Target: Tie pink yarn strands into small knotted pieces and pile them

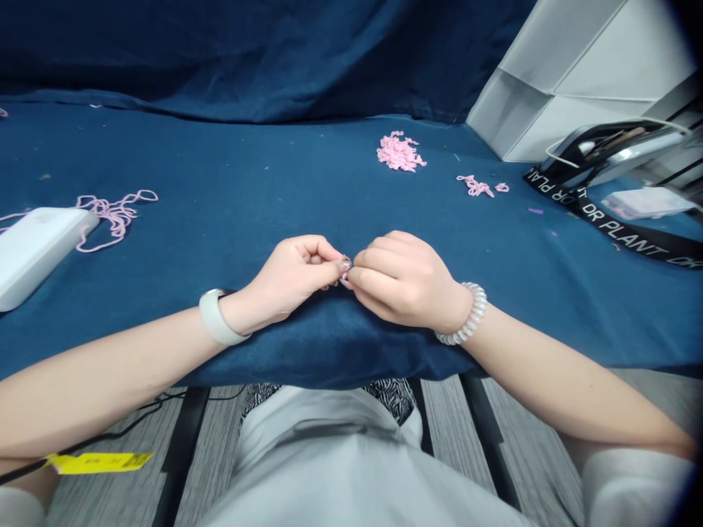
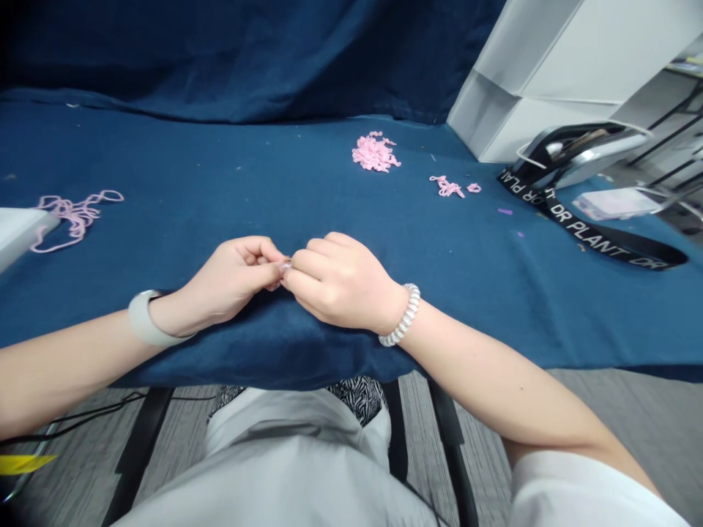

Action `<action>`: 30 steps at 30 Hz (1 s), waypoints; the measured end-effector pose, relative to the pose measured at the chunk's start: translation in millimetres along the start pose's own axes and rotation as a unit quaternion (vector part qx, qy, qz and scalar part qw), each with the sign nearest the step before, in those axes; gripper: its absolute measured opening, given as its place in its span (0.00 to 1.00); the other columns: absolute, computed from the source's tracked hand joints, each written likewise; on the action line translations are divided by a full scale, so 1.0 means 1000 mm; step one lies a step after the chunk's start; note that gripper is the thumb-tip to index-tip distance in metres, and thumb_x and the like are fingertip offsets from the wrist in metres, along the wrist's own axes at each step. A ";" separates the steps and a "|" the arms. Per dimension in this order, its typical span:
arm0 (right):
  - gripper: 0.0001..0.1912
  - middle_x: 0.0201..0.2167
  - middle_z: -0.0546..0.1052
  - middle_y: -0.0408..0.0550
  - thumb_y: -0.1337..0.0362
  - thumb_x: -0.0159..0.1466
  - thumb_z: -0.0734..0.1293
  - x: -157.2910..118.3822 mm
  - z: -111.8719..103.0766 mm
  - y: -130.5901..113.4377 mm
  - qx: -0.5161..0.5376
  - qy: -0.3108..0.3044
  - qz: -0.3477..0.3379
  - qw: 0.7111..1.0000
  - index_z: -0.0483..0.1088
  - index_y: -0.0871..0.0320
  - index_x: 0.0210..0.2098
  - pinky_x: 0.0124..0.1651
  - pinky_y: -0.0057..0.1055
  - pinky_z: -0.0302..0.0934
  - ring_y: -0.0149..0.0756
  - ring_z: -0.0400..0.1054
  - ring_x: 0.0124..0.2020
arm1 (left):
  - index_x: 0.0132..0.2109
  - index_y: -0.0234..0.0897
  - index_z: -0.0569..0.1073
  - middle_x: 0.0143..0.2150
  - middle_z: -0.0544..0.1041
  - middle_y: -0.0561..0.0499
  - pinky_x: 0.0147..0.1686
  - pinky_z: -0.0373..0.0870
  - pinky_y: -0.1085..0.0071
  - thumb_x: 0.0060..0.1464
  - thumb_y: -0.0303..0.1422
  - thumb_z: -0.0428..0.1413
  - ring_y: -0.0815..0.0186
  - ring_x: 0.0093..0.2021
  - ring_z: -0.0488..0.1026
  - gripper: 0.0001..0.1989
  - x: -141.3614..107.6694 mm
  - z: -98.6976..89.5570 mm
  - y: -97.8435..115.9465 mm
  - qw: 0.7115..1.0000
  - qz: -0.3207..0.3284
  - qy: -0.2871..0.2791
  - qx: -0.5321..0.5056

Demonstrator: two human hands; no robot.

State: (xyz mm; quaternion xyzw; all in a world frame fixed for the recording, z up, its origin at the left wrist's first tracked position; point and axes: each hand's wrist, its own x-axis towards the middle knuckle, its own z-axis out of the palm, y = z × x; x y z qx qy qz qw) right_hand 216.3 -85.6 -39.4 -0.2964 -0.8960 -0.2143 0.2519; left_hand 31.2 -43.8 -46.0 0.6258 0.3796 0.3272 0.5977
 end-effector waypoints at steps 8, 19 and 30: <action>0.06 0.28 0.76 0.47 0.66 0.63 0.64 0.004 -0.011 0.010 0.288 0.028 0.156 0.945 0.71 0.61 0.31 0.35 0.27 0.62 0.29 0.68 0.29 | 0.27 0.33 0.72 0.25 0.75 0.52 0.24 0.61 0.78 0.45 0.31 0.63 0.75 0.23 0.67 0.08 -0.003 -0.003 0.005 0.999 0.000 -0.038 0.027; 0.04 0.29 0.76 0.46 0.66 0.60 0.67 0.003 -0.008 0.015 0.353 -0.059 0.186 0.915 0.72 0.61 0.32 0.35 0.26 0.63 0.28 0.68 0.29 | 0.26 0.32 0.71 0.20 0.71 0.54 0.20 0.57 0.80 0.46 0.31 0.63 0.76 0.20 0.64 0.09 0.000 -0.003 0.006 0.996 -0.047 -0.063 0.045; 0.04 0.29 0.76 0.46 0.66 0.60 0.68 0.003 -0.006 0.013 0.347 -0.065 0.194 0.915 0.73 0.62 0.31 0.33 0.25 0.62 0.28 0.69 0.28 | 0.27 0.31 0.72 0.22 0.74 0.52 0.23 0.65 0.79 0.45 0.30 0.64 0.75 0.21 0.68 0.09 0.003 -0.004 0.005 0.994 -0.068 -0.083 0.019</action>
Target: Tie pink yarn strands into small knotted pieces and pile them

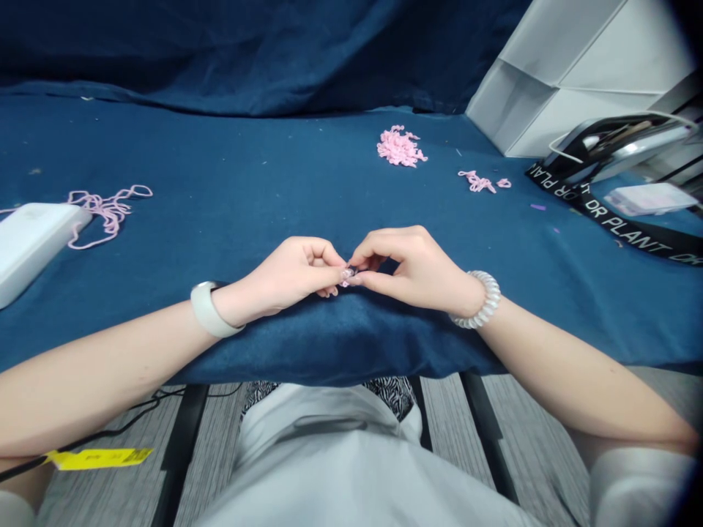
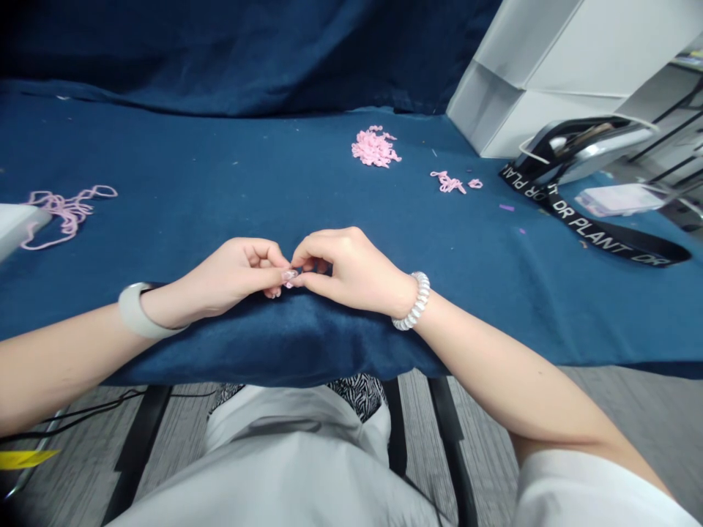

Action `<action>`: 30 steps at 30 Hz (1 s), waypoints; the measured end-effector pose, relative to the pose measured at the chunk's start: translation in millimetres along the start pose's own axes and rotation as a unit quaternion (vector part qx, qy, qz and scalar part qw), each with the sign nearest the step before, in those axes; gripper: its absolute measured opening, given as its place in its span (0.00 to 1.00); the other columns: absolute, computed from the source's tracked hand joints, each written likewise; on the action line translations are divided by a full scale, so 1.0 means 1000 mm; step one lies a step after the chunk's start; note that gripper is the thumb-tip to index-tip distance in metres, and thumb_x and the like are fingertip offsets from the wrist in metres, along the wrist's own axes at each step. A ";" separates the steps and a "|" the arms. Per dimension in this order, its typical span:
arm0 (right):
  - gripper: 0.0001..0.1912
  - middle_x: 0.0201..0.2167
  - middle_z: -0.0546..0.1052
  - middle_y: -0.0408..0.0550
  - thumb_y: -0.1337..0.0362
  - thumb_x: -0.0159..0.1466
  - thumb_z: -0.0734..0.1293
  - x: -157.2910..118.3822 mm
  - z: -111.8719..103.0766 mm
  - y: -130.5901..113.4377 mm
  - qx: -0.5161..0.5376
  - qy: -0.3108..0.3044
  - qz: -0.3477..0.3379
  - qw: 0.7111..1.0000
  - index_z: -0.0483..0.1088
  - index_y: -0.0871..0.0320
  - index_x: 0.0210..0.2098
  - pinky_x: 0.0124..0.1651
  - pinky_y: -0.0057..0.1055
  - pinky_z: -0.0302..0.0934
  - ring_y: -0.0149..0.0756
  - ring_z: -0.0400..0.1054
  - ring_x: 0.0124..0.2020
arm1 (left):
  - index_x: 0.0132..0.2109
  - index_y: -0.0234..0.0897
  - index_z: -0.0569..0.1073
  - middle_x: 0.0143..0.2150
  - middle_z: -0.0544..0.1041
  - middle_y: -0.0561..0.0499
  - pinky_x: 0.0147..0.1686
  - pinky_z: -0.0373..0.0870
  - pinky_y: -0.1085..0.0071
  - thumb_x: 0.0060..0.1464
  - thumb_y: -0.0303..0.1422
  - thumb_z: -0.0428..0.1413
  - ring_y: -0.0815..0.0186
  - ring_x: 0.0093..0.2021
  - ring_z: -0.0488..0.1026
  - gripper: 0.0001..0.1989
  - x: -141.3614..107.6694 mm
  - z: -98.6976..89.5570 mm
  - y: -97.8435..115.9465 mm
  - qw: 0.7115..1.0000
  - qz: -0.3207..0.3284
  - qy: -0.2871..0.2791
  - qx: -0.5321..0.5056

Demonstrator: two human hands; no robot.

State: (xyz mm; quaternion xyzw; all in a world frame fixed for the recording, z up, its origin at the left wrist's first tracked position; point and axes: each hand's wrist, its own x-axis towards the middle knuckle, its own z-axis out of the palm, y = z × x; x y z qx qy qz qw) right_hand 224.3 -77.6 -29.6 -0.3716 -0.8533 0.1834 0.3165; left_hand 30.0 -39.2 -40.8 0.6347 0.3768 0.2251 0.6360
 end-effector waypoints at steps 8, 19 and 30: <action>0.04 0.28 0.76 0.45 0.66 0.59 0.68 0.001 0.000 0.000 0.002 -0.016 0.014 1.000 0.72 0.63 0.32 0.33 0.23 0.61 0.27 0.68 0.28 | 0.28 0.31 0.72 0.22 0.76 0.51 0.24 0.68 0.80 0.47 0.30 0.62 0.74 0.22 0.71 0.07 -0.001 -0.002 0.004 1.000 -0.019 -0.023 0.003; 0.09 0.37 0.75 0.53 0.66 0.64 0.61 0.000 0.000 -0.007 -0.162 -0.108 -0.018 0.981 0.71 0.63 0.39 0.42 0.33 0.59 0.37 0.68 0.36 | 0.49 0.35 0.63 0.25 0.79 0.45 0.24 0.72 0.72 0.50 0.32 0.54 0.64 0.22 0.75 0.19 0.004 -0.007 0.003 0.987 -0.073 -0.040 -0.137; 0.13 0.33 0.73 0.50 0.65 0.68 0.56 -0.002 0.013 -0.010 -0.155 -0.191 -0.054 0.968 0.71 0.62 0.37 0.41 0.34 0.58 0.36 0.65 0.33 | 0.58 0.37 0.52 0.23 0.77 0.45 0.20 0.70 0.71 0.50 0.43 0.54 0.58 0.22 0.76 0.32 -0.003 -0.008 0.012 0.984 -0.114 -0.098 -0.098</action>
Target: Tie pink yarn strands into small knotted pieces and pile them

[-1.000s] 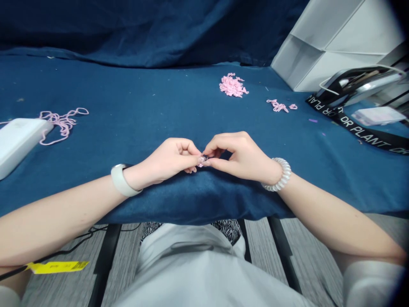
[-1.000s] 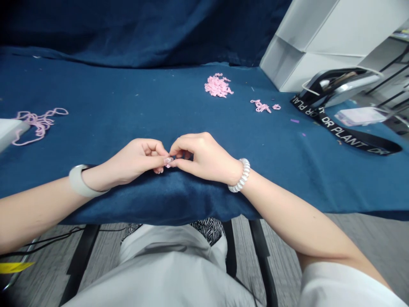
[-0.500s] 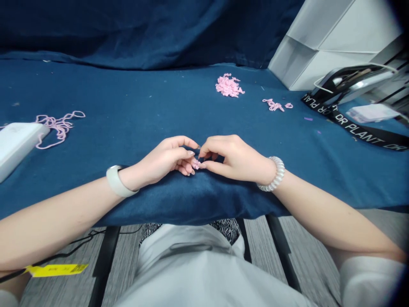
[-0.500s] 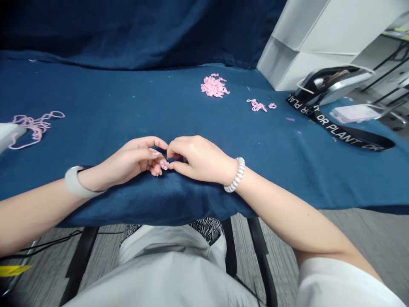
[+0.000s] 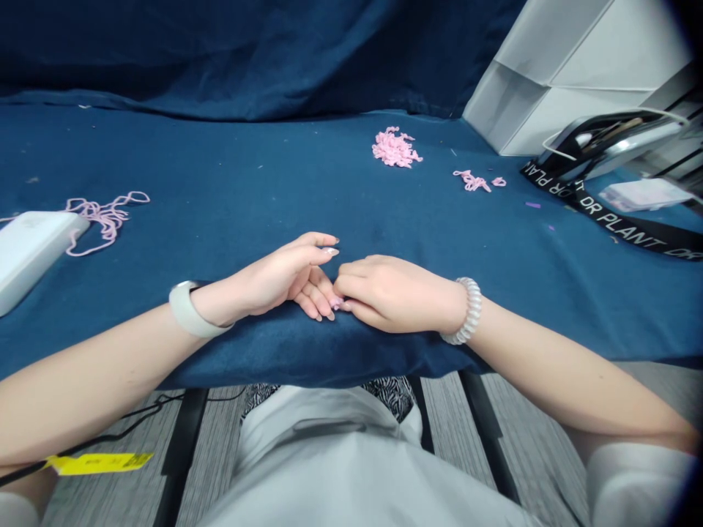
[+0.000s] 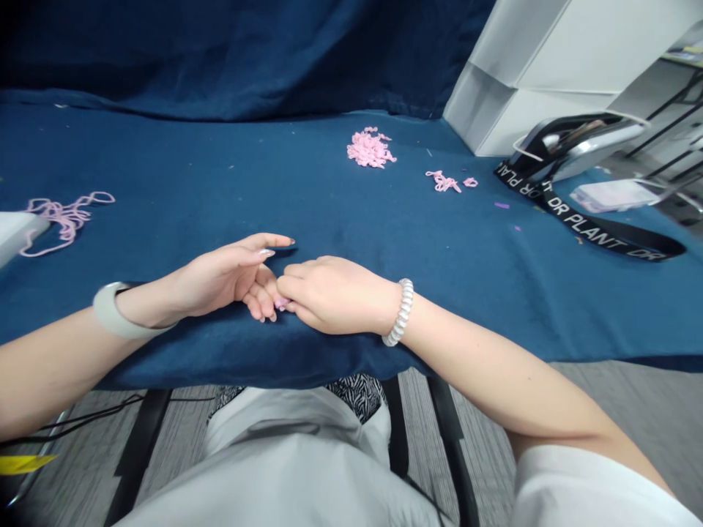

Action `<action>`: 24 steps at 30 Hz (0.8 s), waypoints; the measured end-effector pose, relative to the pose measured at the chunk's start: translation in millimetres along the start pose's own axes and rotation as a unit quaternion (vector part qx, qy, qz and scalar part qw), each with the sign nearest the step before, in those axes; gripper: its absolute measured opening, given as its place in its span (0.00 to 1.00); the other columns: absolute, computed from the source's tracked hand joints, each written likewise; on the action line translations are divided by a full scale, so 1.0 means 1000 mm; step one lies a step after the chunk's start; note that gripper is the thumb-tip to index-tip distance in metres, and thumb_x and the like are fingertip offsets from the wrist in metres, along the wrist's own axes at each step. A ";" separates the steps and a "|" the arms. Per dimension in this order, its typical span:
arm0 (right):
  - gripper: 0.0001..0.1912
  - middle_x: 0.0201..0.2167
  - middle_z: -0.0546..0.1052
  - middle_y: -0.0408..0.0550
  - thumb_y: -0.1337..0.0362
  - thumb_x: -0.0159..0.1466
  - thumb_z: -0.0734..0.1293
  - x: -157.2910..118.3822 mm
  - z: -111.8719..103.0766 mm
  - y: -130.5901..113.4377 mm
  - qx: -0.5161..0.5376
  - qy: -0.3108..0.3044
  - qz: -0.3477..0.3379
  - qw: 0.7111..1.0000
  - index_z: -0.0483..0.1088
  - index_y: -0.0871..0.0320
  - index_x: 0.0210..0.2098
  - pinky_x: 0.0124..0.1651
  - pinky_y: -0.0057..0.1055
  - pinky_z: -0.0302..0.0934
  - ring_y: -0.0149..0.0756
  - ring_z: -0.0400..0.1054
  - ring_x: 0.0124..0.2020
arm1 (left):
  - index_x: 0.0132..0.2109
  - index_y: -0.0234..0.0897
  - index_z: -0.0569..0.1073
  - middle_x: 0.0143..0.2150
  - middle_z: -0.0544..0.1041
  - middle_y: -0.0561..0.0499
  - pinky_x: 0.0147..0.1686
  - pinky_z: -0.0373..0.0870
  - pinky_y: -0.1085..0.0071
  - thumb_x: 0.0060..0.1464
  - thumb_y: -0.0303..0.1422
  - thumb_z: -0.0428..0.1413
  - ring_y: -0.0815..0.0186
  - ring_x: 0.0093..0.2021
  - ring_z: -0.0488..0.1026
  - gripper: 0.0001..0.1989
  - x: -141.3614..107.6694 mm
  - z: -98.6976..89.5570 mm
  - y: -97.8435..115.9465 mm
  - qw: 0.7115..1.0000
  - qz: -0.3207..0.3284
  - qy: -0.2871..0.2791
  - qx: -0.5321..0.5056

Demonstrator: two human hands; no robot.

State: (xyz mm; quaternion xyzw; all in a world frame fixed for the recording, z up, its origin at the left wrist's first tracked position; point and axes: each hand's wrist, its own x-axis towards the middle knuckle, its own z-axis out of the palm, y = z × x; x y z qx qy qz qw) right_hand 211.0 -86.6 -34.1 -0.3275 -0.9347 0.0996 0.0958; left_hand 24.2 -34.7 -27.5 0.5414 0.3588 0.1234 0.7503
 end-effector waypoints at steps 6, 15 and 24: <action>0.10 0.33 0.74 0.48 0.67 0.66 0.59 0.002 0.007 0.001 0.063 -0.003 -0.029 0.998 0.72 0.61 0.37 0.42 0.33 0.59 0.35 0.67 0.35 | 0.60 0.37 0.50 0.22 0.77 0.45 0.20 0.72 0.70 0.52 0.50 0.51 0.58 0.21 0.76 0.34 0.001 0.002 0.000 0.998 -0.043 -0.022 0.028; 0.11 0.29 0.75 0.46 0.72 0.62 0.58 0.006 0.020 0.000 0.133 0.045 -0.046 0.989 0.72 0.61 0.34 0.38 0.29 0.58 0.32 0.66 0.31 | 0.60 0.35 0.50 0.20 0.74 0.49 0.21 0.73 0.71 0.59 0.46 0.47 0.64 0.19 0.72 0.29 0.002 0.004 0.001 0.997 -0.069 -0.025 0.035; 0.10 0.29 0.74 0.47 0.69 0.62 0.59 0.005 0.014 0.002 0.081 0.058 0.001 0.995 0.72 0.61 0.32 0.38 0.30 0.57 0.32 0.65 0.30 | 0.52 0.37 0.59 0.20 0.72 0.52 0.19 0.73 0.71 0.59 0.46 0.48 0.66 0.19 0.71 0.21 0.006 0.002 0.001 0.997 -0.078 -0.011 0.019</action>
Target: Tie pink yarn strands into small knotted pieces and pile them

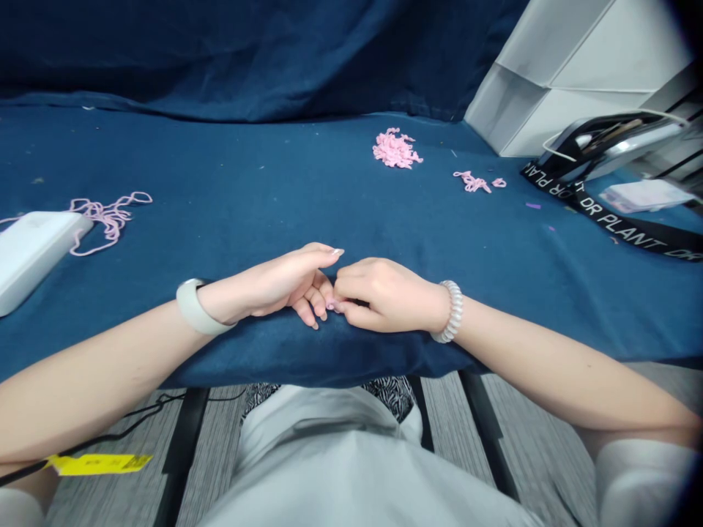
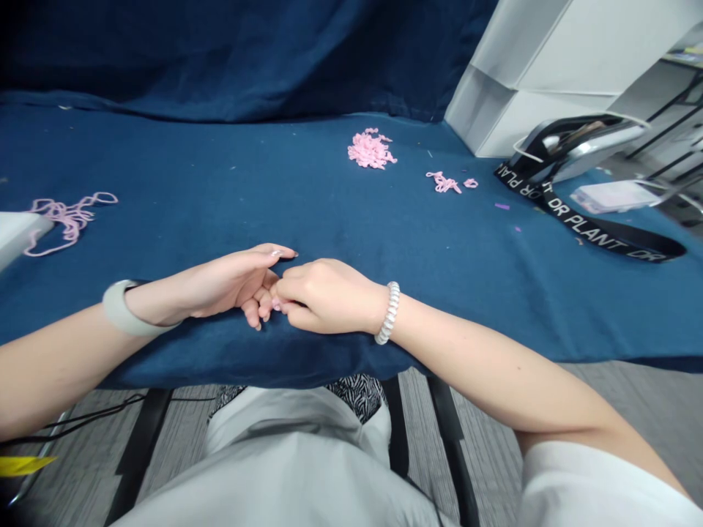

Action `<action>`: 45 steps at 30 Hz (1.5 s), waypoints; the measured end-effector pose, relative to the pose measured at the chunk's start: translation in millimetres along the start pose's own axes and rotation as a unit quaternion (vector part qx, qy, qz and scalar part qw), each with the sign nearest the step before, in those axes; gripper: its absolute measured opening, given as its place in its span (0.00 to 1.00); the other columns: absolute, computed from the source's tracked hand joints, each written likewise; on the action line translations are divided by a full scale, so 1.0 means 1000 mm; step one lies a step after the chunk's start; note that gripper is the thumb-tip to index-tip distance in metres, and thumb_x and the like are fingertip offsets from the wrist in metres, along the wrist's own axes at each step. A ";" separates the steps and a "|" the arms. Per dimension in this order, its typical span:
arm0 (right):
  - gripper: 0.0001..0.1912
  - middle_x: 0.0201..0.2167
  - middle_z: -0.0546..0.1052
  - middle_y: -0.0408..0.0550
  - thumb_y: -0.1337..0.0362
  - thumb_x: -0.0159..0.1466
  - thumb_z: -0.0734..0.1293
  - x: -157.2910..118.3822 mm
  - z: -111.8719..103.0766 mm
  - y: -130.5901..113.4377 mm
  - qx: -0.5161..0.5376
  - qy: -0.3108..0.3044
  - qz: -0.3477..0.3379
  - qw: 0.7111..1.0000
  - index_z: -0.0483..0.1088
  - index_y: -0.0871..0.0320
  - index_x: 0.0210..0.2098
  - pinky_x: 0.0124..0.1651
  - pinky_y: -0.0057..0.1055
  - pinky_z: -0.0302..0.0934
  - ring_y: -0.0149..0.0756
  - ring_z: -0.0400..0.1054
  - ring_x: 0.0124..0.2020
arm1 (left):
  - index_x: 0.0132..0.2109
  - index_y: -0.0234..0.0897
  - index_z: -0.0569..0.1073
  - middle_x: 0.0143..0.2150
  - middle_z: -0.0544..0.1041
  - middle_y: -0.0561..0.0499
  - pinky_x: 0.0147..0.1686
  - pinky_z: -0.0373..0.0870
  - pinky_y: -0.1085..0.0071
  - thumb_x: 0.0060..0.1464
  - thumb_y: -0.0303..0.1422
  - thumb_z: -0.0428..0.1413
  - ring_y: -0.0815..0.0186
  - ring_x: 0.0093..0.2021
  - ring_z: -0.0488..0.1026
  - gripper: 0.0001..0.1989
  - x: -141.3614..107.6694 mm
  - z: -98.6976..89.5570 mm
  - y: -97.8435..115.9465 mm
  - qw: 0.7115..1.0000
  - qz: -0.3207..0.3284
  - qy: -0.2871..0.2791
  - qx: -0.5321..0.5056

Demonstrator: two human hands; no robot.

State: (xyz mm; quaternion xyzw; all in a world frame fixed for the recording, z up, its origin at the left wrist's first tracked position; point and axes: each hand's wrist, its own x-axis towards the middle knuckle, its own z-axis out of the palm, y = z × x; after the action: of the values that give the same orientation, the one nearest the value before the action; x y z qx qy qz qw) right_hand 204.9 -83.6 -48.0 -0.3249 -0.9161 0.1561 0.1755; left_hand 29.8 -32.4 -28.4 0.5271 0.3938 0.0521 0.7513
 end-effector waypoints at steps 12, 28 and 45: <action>0.08 0.31 0.72 0.49 0.71 0.59 0.59 -0.001 0.001 -0.011 -0.145 -0.050 -0.009 0.988 0.69 0.61 0.35 0.37 0.34 0.55 0.37 0.65 0.30 | 0.48 0.34 0.67 0.23 0.77 0.43 0.20 0.73 0.72 0.60 0.47 0.45 0.62 0.21 0.75 0.21 -0.005 -0.004 0.007 0.997 -0.081 0.013 0.003; 0.12 0.33 0.74 0.50 0.64 0.67 0.59 -0.003 -0.017 -0.002 0.023 -0.046 0.034 0.998 0.71 0.65 0.35 0.37 0.28 0.58 0.30 0.65 0.31 | 0.52 0.36 0.61 0.24 0.78 0.42 0.20 0.72 0.75 0.64 0.40 0.41 0.65 0.20 0.74 0.16 -0.007 -0.001 0.012 0.998 -0.056 0.023 -0.031; 0.10 0.20 0.65 0.41 0.71 0.61 0.61 0.002 -0.003 0.007 0.142 0.013 -0.012 0.990 0.64 0.63 0.23 0.29 0.22 0.51 0.23 0.56 0.22 | 0.49 0.36 0.63 0.25 0.78 0.44 0.20 0.72 0.75 0.64 0.40 0.43 0.67 0.20 0.74 0.14 -0.005 -0.002 0.010 0.997 -0.061 0.007 -0.047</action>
State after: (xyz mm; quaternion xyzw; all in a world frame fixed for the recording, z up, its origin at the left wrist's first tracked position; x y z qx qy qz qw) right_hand 209.0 -76.5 -47.7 -0.2873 -0.8864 0.2781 0.2332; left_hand 28.4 -28.8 -17.5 0.4656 0.4278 0.0282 0.7742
